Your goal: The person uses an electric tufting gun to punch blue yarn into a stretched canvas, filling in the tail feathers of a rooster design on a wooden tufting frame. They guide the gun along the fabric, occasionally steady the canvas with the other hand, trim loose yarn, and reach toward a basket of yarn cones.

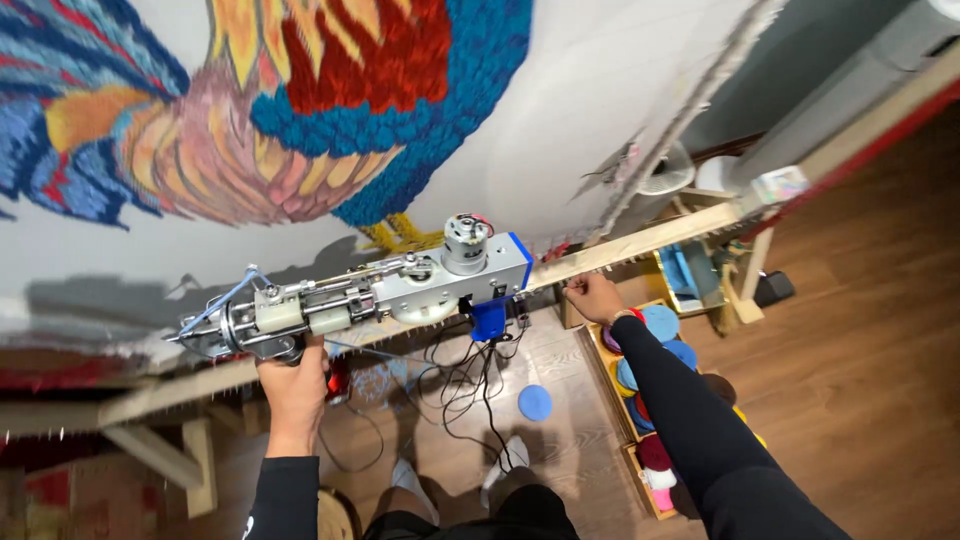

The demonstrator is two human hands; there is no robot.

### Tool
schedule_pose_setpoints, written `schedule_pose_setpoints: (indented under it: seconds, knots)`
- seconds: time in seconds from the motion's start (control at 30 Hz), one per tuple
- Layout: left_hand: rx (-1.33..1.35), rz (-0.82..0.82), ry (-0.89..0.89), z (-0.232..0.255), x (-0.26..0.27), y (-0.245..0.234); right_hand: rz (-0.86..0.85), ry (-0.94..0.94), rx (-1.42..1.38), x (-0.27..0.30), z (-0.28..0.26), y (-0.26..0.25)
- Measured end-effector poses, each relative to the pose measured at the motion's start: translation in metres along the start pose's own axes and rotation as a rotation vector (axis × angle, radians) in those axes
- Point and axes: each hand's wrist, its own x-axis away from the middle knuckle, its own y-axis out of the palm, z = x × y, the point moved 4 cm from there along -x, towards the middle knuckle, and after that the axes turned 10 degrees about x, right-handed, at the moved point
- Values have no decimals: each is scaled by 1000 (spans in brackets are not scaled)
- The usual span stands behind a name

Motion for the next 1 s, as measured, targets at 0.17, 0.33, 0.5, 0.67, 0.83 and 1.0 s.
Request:
schedule_pose_setpoints:
  seconds: [0.17,0.33,0.5,0.67,0.83,1.0]
  knots:
    - [-115,64,47,-28,4,-29,-136,-133,238,-52,-1,84]
    - [-372,125,0,-62,-5,-58,-270,-224,426,-95,0,161]
    - [-420,123,68,-110,-13,-80,-166,-374,590,-135,12,236]
    - [-449,140,171,-138,-17,-99,-107,-522,756,-174,42,312]
    - [-470,189,145,-143,-14,-114,-167,-632,875,-194,59,348]
    - [-366,290,20,-146,-12,-130,-204,-654,994,-200,60,355]
